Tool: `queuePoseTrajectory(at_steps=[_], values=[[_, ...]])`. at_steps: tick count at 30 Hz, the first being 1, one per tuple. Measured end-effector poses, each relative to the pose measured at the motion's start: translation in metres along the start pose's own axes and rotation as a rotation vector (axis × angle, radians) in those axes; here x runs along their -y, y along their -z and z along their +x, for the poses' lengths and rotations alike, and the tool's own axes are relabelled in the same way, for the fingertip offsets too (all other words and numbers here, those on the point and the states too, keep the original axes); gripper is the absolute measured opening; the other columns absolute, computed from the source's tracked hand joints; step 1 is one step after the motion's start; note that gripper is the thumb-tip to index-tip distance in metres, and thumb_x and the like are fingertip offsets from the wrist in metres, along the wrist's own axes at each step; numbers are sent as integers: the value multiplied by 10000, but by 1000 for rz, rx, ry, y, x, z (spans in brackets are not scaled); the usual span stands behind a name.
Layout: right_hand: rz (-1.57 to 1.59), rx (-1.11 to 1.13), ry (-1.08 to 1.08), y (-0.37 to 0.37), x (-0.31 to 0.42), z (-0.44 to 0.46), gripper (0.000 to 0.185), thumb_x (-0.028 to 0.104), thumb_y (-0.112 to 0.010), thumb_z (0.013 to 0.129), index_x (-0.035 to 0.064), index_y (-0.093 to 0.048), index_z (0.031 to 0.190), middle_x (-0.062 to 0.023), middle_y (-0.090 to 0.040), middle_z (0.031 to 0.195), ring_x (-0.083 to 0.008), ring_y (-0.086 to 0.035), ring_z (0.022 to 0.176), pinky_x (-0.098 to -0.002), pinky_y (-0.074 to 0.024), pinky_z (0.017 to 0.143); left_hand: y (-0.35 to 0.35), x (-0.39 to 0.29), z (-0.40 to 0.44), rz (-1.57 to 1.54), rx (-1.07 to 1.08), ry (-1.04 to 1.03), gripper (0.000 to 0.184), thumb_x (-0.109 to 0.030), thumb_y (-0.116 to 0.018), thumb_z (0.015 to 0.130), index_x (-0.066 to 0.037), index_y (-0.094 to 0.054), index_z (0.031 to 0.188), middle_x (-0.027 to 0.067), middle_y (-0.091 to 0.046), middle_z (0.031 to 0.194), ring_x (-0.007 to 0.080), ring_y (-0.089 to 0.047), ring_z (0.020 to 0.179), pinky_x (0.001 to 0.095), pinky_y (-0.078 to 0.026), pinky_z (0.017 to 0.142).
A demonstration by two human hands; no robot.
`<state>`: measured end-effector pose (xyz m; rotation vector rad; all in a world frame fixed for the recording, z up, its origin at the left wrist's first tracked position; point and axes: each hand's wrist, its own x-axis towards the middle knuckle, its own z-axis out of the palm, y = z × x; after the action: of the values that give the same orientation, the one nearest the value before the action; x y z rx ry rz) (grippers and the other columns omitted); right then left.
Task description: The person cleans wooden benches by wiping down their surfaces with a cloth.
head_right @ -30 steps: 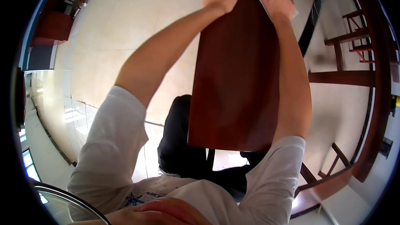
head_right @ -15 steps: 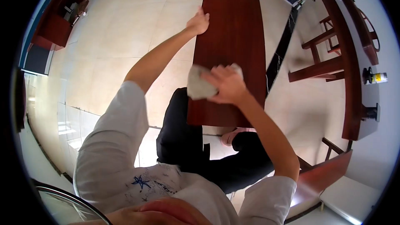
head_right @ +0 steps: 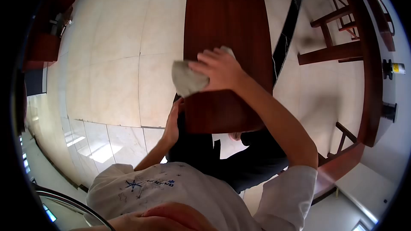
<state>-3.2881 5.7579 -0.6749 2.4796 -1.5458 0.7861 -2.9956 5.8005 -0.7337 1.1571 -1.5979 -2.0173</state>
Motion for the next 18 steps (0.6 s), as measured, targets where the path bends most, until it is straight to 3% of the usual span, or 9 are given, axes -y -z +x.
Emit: queuePoseTrajectory(at_steps=[3,5,7,9,10,11,13,15,18], values=[[-32,-89,-63,-17,-52,33,663,505,-905,599,182,-744,1155,-21,-609,963,-217,-673,851,-388,-551,746,-9,-37,31,-27,6,116,762,-566,-239,1113,-13,-222,1637,219,-489,1551,312,-447,1464,409,-287,1228],[-77,-10,-228,-20,-84,60,695,525,-907,619,169,-752,1194,-51,-655,1007,-253,-707,911,-403,-588,834,-19,-37,55,163,-67,71,742,-533,-285,1121,-15,-185,1643,274,-483,1540,387,-475,1443,437,-342,1201],[-149,-26,-318,-31,-117,84,727,585,-879,672,160,-742,1245,-76,-696,1109,-287,-719,994,-429,-586,891,-24,-46,67,281,-115,-15,719,-498,-302,1129,-4,-184,1639,292,-476,1537,415,-481,1433,445,-365,1189],[-209,-17,-410,-55,-162,102,807,751,-763,723,216,-712,1325,-59,-650,1411,-278,-652,1252,-483,-533,1024,-23,-45,70,260,-128,-58,694,-460,-303,1137,12,-188,1632,293,-466,1546,408,-479,1437,444,-367,1190],[-229,-26,-440,-54,-171,114,798,751,-752,744,215,-708,1334,-83,-627,1460,-317,-654,1256,-478,-546,1014,-23,-44,69,248,-136,-74,682,-442,-303,1140,20,-190,1629,293,-462,1550,405,-477,1438,444,-368,1191],[-193,32,-464,-46,-177,128,795,748,-735,762,204,-705,1340,-106,-652,1423,-336,-681,1197,-477,-566,979,-23,-42,70,217,-133,-85,678,-435,-297,1142,27,-192,1627,291,-462,1551,403,-475,1442,443,-366,1193],[-220,-58,-402,-43,-187,146,552,511,-813,800,130,-714,1187,-174,-733,1190,-367,-686,1135,-470,-565,968,-25,-39,72,156,-143,-112,671,-423,-284,1147,40,-194,1623,287,-462,1554,397,-469,1448,442,-360,1197],[-145,-13,-521,-32,-179,158,559,555,-805,776,136,-759,1144,-148,-735,1209,-318,-691,1151,-443,-565,986,-26,-39,73,119,-141,-118,671,-411,-302,1149,47,-186,1626,280,-443,1574,387,-454,1463,430,-353,1202],[-188,-9,-568,-38,-184,161,571,554,-793,789,129,-747,1167,-144,-727,1237,-315,-689,1158,-448,-557,997,-26,-37,73,112,-143,-136,675,-396,-327,1148,54,-177,1628,284,-434,1584,387,-453,1467,419,-356,1199]])
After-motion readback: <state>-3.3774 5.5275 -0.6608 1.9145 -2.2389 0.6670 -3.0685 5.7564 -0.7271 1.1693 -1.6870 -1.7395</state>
